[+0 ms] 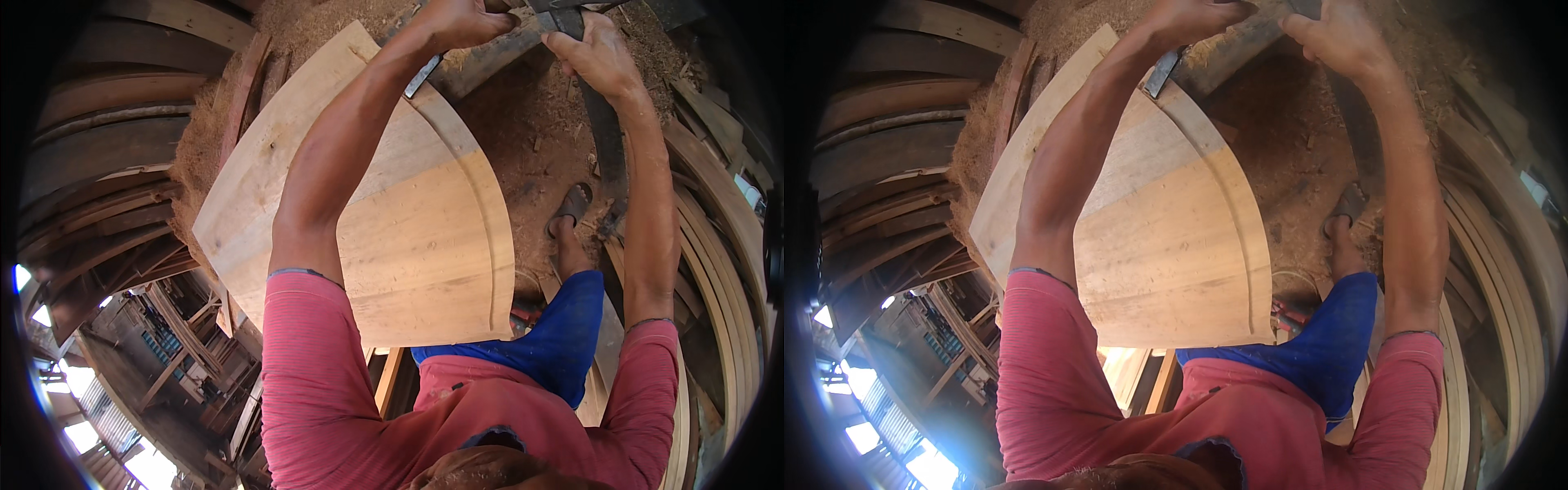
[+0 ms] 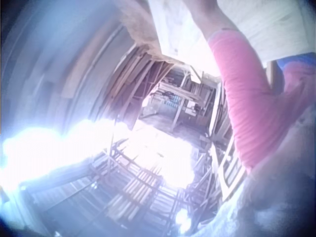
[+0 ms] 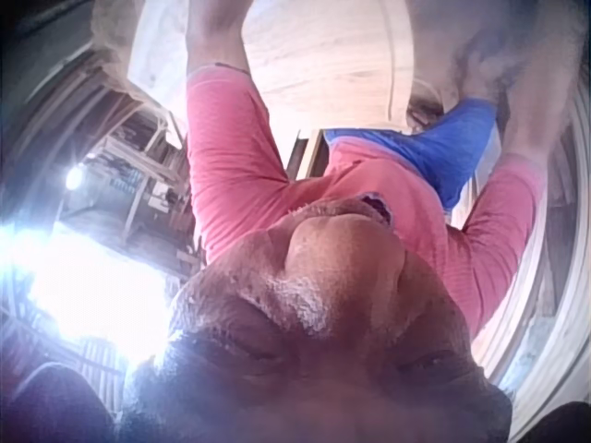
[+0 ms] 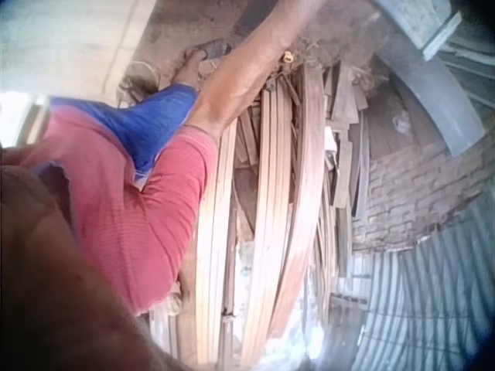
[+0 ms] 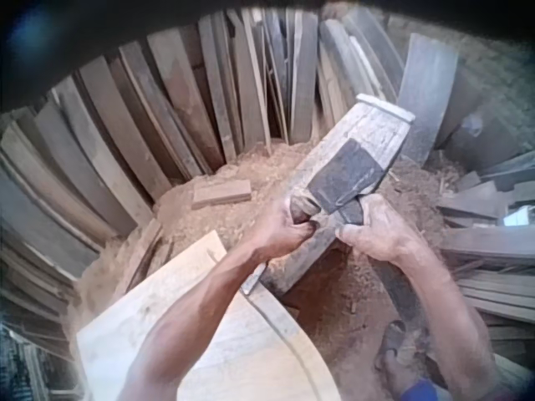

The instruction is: The person uses a chisel and mallet to carve and shape the curved edge of a large wooden board. They repeatedly strike the chisel to remove wood shavings and refine the contour of the board's edge.

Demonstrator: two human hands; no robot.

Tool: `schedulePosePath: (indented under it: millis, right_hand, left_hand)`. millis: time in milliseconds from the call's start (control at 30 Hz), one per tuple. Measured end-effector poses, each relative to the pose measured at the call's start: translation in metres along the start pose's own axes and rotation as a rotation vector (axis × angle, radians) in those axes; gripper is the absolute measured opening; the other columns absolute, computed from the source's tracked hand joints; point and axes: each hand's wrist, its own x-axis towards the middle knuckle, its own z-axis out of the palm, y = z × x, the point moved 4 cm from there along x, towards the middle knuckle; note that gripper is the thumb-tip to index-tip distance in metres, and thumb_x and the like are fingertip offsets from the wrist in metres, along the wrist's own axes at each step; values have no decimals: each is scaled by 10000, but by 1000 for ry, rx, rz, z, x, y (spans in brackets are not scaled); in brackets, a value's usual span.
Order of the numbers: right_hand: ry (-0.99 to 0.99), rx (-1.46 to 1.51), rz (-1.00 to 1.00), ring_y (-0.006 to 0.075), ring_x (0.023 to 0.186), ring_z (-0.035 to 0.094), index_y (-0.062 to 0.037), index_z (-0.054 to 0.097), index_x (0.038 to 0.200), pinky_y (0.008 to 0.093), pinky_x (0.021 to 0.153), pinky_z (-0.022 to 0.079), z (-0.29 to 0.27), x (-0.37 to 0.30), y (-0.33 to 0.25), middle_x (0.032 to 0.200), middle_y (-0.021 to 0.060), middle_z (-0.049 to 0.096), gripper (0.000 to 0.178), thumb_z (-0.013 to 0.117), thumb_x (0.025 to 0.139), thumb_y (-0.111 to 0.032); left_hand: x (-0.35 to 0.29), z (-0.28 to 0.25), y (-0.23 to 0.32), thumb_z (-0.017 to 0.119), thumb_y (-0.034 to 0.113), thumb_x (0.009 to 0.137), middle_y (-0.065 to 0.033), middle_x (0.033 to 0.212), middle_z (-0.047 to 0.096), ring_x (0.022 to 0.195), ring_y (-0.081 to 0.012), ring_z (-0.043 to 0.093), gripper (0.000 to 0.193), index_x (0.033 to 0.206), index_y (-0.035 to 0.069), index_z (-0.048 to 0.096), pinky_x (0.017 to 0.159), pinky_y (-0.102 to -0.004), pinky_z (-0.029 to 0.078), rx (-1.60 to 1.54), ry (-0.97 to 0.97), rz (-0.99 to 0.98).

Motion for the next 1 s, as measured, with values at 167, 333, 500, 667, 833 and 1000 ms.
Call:
schedulePosePath:
  millis: [167, 333, 500, 667, 833, 1000]
  right_hand:
    - [51, 249, 51, 92, 575, 561, -97, 649, 857, 288, 539, 446, -7, -16, 22, 642, -4, 585, 227, 737, 928, -293]
    - [102, 441, 117, 76, 575, 571, -100, 651, 878, 247, 529, 462, -19, -22, 22, 676, -11, 601, 226, 759, 934, -291]
    - [245, 504, 152, 73, 601, 576, -104, 650, 908, 243, 535, 467, -31, -30, 23, 714, -18, 596, 202, 761, 941, -270]
    - [336, 409, 18, 84, 658, 584, -67, 657, 1012, 259, 577, 484, -57, -27, 11, 798, -18, 593, 211, 760, 946, -240]
    - [347, 354, -106, 100, 648, 581, -53, 667, 1023, 279, 582, 477, -66, -8, -1, 787, -14, 600, 222, 758, 943, -239]
    - [391, -276, -549, 141, 555, 619, 11, 681, 927, 321, 521, 502, -20, 19, -47, 730, 59, 656, 196, 668, 834, -161]
  left_hand:
    - [-6, -37, 3, 649, 21, 899, -17, 857, 693, 698, -111, 630, 163, 1059, 34, 679, 621, -293, 521, 186, 286, -229]
    - [-23, -81, 33, 729, 104, 896, 27, 640, 559, 489, -66, 494, 146, 989, 84, 618, 436, -265, 391, 128, 574, -138]
    - [-18, -69, 22, 743, 91, 884, 36, 678, 566, 539, -58, 498, 185, 1023, 77, 621, 478, -267, 407, 256, 483, -176]
    - [-26, -68, 31, 740, 105, 896, 42, 704, 569, 575, -56, 508, 204, 1053, 71, 614, 503, -266, 416, 285, 470, -249]
    - [-28, -60, 32, 719, 103, 899, 32, 739, 606, 625, -76, 548, 157, 1026, 70, 634, 560, -287, 464, 234, 444, -100]
    - [-22, -32, 56, 692, 63, 873, 16, 850, 678, 807, -107, 619, 158, 1029, 57, 666, 731, -307, 517, 388, 232, -84]
